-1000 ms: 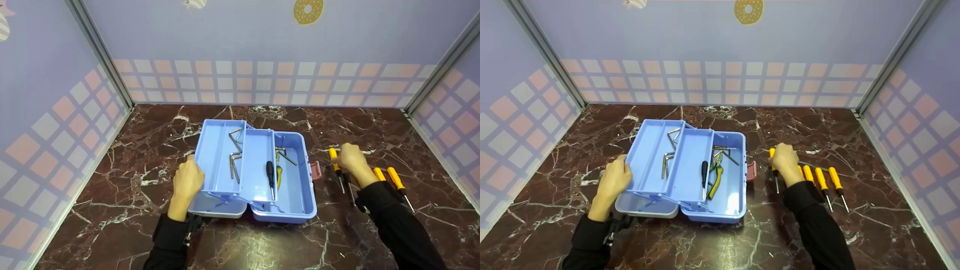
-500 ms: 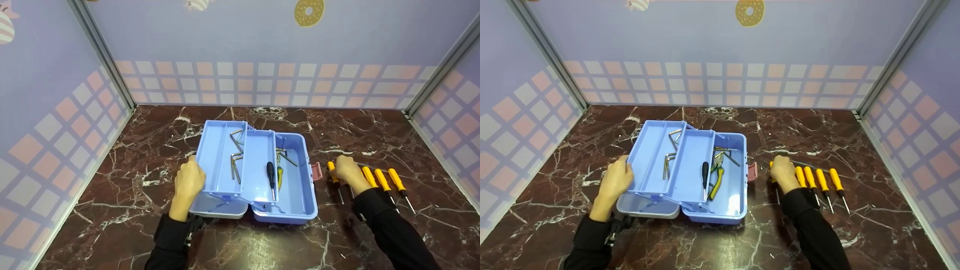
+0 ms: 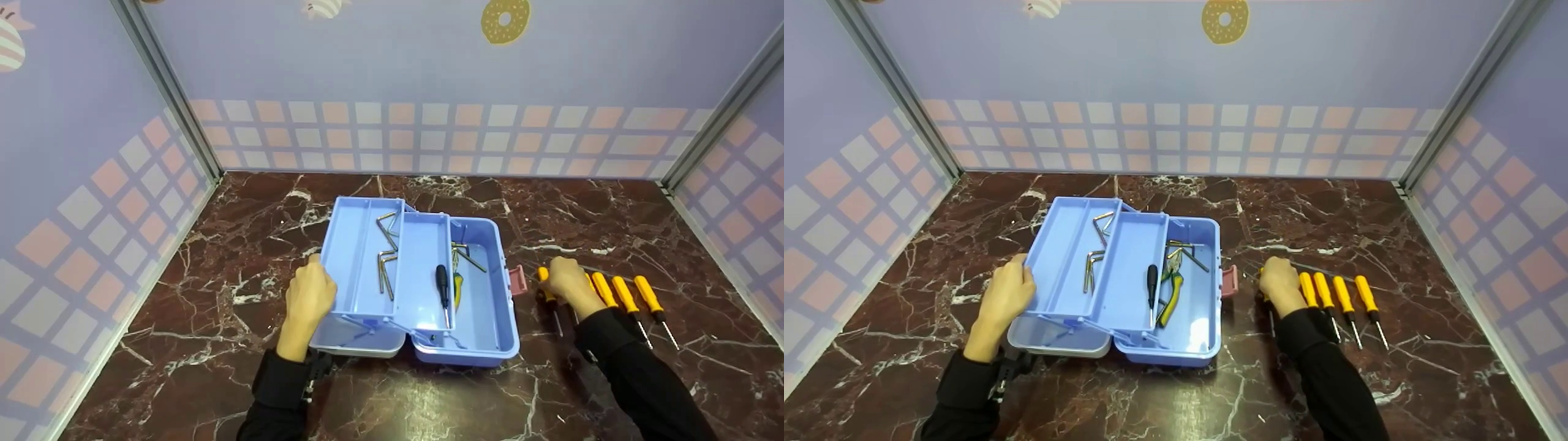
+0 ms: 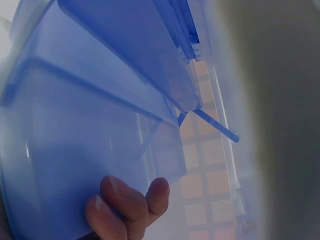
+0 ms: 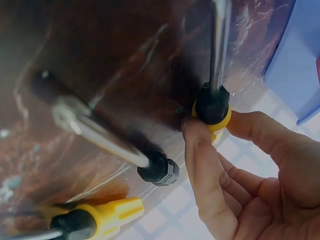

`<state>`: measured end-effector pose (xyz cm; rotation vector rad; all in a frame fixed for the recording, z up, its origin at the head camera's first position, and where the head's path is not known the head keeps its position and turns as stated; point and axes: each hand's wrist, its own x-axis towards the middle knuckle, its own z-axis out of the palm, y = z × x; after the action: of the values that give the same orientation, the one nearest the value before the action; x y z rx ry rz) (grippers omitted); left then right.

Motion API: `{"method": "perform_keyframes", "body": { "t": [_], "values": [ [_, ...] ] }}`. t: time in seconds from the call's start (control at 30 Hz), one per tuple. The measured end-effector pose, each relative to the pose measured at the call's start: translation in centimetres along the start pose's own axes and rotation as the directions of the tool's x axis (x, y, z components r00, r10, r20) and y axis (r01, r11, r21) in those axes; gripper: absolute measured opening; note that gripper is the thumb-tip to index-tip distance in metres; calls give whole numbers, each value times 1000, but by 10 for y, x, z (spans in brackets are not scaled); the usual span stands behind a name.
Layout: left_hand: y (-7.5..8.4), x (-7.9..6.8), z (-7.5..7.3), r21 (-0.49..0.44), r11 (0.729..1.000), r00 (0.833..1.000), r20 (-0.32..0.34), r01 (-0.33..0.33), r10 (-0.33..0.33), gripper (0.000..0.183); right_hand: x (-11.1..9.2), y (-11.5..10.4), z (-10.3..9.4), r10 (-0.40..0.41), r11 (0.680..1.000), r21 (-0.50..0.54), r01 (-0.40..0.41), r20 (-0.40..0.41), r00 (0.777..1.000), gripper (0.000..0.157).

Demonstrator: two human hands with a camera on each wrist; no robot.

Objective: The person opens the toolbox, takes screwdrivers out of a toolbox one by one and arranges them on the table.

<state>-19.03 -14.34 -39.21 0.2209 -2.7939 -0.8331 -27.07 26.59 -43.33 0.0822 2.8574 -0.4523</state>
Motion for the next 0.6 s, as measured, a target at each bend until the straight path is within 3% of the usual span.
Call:
{"method": "perform_keyframes", "body": {
  "t": [0.33,0.6],
  "values": [
    [0,0,0,-1,1000,1000,-2,-12,12,25,-6,-2,-5,19,1000,-6,-19,10,1000,24],
    [0,-1,0,2,1000,1000,4,-12,12,22,-16,-8,-23,5,999,-40,-8,-59,998,33]
  ]
}}
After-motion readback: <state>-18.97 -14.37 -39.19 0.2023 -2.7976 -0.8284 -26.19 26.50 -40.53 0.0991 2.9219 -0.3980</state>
